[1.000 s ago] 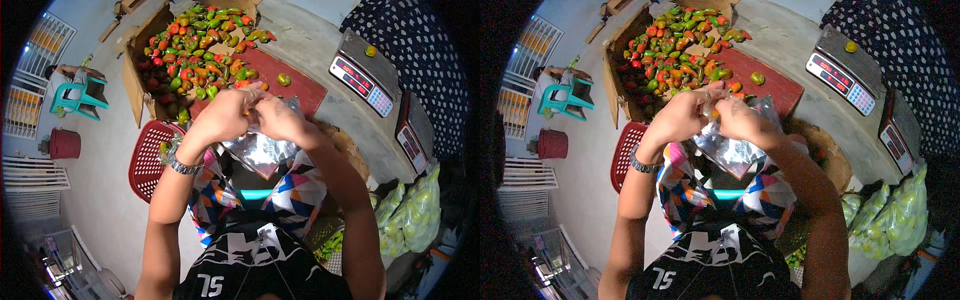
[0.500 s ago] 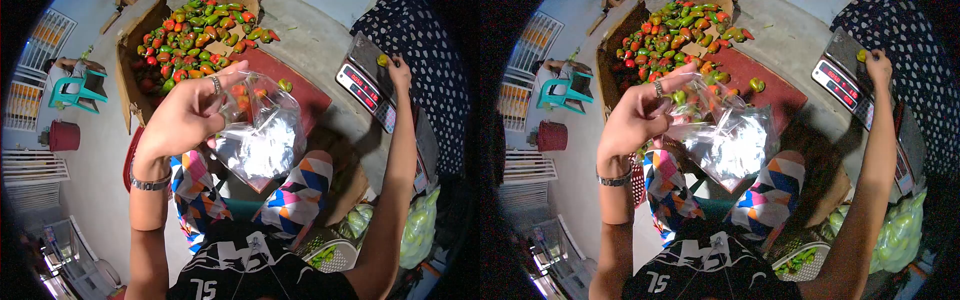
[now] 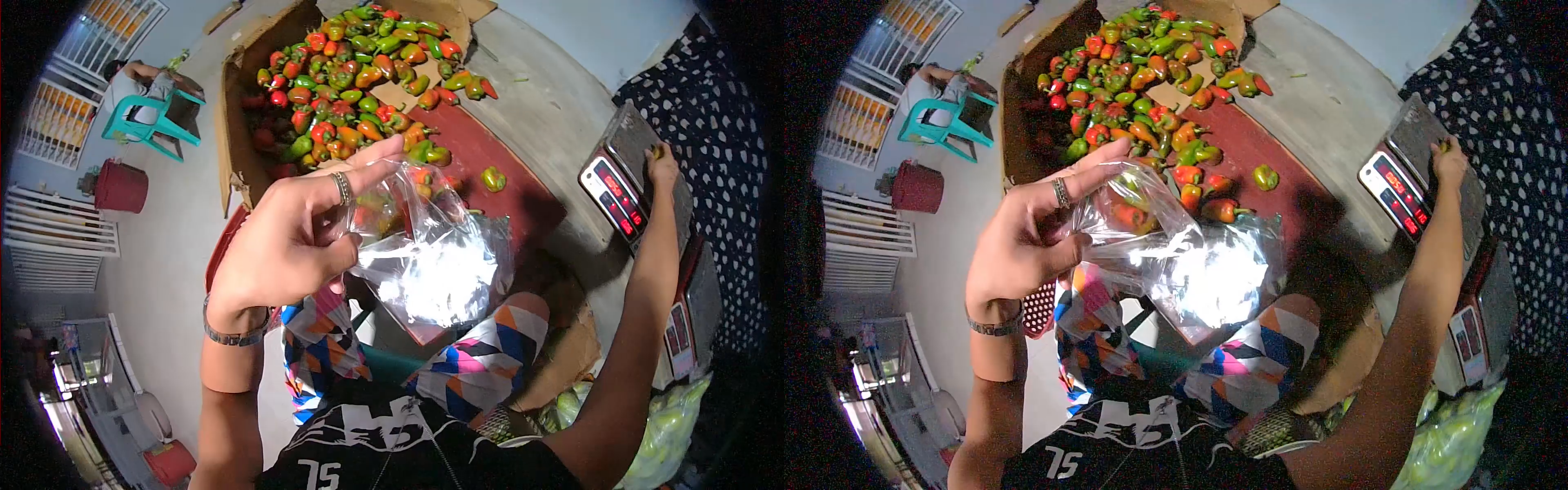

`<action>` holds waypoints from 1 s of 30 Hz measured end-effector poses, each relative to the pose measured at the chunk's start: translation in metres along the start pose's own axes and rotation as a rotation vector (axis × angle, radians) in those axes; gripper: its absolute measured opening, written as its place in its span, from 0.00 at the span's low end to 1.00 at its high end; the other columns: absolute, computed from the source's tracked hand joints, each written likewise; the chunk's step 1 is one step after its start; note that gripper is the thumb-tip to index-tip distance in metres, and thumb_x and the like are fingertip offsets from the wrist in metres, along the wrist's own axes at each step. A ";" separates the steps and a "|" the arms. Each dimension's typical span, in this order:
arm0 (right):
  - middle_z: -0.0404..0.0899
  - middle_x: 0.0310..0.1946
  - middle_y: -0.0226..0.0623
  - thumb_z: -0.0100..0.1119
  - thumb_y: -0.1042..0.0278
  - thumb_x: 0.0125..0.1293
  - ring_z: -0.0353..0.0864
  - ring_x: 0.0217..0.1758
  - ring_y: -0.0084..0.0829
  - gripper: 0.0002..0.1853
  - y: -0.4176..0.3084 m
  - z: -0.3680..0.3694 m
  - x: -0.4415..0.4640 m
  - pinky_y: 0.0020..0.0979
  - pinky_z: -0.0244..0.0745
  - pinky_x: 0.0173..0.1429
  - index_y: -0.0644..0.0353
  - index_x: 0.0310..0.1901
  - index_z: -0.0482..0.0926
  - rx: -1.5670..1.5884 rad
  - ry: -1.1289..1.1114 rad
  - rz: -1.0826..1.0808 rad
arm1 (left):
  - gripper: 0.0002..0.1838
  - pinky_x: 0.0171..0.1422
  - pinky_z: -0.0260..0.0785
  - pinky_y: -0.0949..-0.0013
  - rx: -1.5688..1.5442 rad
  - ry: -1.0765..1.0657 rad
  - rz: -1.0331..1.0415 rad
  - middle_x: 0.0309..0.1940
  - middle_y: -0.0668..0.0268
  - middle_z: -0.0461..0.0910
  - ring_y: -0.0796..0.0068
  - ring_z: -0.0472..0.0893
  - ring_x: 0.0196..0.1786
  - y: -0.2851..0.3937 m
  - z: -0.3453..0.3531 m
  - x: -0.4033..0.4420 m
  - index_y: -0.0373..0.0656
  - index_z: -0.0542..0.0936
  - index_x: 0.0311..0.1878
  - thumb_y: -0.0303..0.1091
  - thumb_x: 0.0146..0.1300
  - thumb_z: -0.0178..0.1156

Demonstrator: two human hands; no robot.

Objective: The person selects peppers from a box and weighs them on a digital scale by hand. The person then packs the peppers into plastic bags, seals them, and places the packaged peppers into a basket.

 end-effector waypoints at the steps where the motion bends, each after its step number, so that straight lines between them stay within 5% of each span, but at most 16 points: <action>1: 0.80 0.68 0.42 0.70 0.43 0.66 0.77 0.70 0.56 0.34 -0.007 0.000 -0.002 0.46 0.72 0.73 0.46 0.70 0.77 -0.019 0.008 0.033 | 0.38 0.44 0.70 0.79 0.003 0.006 -0.007 0.80 0.60 0.68 0.83 0.74 0.54 0.000 -0.001 -0.001 0.33 0.73 0.69 0.08 0.48 0.51; 4: 0.84 0.61 0.44 0.65 0.51 0.71 0.84 0.62 0.48 0.25 -0.054 -0.004 -0.023 0.42 0.80 0.64 0.51 0.65 0.79 0.574 0.144 -0.177 | 0.37 0.45 0.69 0.79 0.008 0.027 -0.030 0.79 0.60 0.69 0.83 0.75 0.56 -0.005 -0.002 -0.001 0.33 0.73 0.67 0.08 0.48 0.51; 6: 0.81 0.58 0.46 0.56 0.65 0.76 0.87 0.51 0.39 0.20 -0.169 -0.114 -0.138 0.32 0.84 0.50 0.61 0.66 0.75 1.565 -0.386 -0.058 | 0.37 0.46 0.69 0.80 0.007 0.042 -0.032 0.79 0.60 0.69 0.83 0.75 0.58 -0.008 0.000 0.001 0.33 0.72 0.66 0.08 0.48 0.51; 8: 0.78 0.62 0.52 0.54 0.70 0.74 0.86 0.52 0.44 0.25 -0.219 -0.180 -0.222 0.36 0.87 0.50 0.65 0.70 0.67 1.963 -0.826 -0.358 | 0.36 0.46 0.69 0.80 0.010 0.053 -0.045 0.79 0.60 0.69 0.83 0.76 0.60 -0.013 0.004 0.001 0.33 0.72 0.65 0.08 0.47 0.51; 10: 0.77 0.63 0.51 0.56 0.69 0.72 0.86 0.56 0.46 0.26 -0.262 -0.240 -0.315 0.40 0.88 0.53 0.66 0.69 0.67 2.115 -1.063 -0.330 | 0.35 0.47 0.68 0.81 0.015 0.063 -0.057 0.79 0.60 0.69 0.83 0.76 0.61 -0.019 0.010 0.002 0.33 0.72 0.65 0.08 0.47 0.51; 11: 0.73 0.66 0.54 0.55 0.67 0.73 0.85 0.59 0.47 0.25 -0.271 -0.248 -0.348 0.42 0.88 0.54 0.66 0.68 0.69 2.059 -1.072 -0.357 | 0.22 0.49 0.72 0.76 0.009 0.082 -0.008 0.78 0.52 0.69 0.74 0.78 0.66 -0.025 0.014 0.004 0.29 0.74 0.51 0.09 0.49 0.54; 17: 0.70 0.69 0.56 0.56 0.57 0.79 0.82 0.65 0.44 0.26 -0.329 -0.239 -0.419 0.43 0.87 0.60 0.71 0.68 0.71 1.986 -1.344 -0.185 | 0.29 0.43 0.74 0.73 0.017 0.095 0.014 0.66 0.55 0.76 0.77 0.79 0.51 -0.035 0.020 -0.003 0.31 0.73 0.61 0.11 0.52 0.57; 21: 0.87 0.45 0.55 0.60 0.51 0.77 0.91 0.42 0.48 0.31 -0.343 -0.226 -0.420 0.40 0.86 0.48 0.75 0.63 0.74 1.365 -0.984 -0.506 | 0.34 0.39 0.75 0.72 0.039 0.102 0.005 0.59 0.58 0.80 0.79 0.80 0.41 -0.041 0.023 -0.005 0.33 0.72 0.68 0.13 0.53 0.59; 24: 0.86 0.38 0.63 0.61 0.50 0.76 0.91 0.41 0.55 0.28 -0.347 -0.244 -0.421 0.44 0.83 0.45 0.74 0.56 0.79 0.784 -0.800 -0.811 | 0.37 0.36 0.76 0.71 0.070 0.109 -0.017 0.53 0.59 0.84 0.80 0.81 0.33 -0.048 0.024 -0.003 0.34 0.72 0.73 0.14 0.55 0.60; 26: 0.82 0.30 0.61 0.66 0.49 0.72 0.86 0.37 0.59 0.26 -0.347 -0.254 -0.421 0.49 0.81 0.45 0.71 0.47 0.80 0.731 -0.579 -1.039 | 0.40 0.34 0.76 0.70 0.088 0.121 -0.032 0.49 0.61 0.86 0.81 0.81 0.28 -0.052 0.023 -0.002 0.35 0.71 0.76 0.14 0.55 0.61; 30: 0.77 0.30 0.44 0.70 0.54 0.66 0.81 0.41 0.48 0.18 -0.337 -0.248 -0.404 0.49 0.74 0.63 0.63 0.41 0.81 0.499 -0.006 -1.455 | 0.38 0.43 0.81 0.64 0.153 0.165 -0.046 0.69 0.57 0.81 0.76 0.86 0.36 -0.044 0.015 -0.009 0.33 0.73 0.74 0.17 0.55 0.61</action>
Point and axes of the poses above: each hand's wrist, its own x-axis towards the middle knuckle, its own z-axis out of the palm, y = z × x, the point moved 2 cm from there along x, towards the middle knuckle
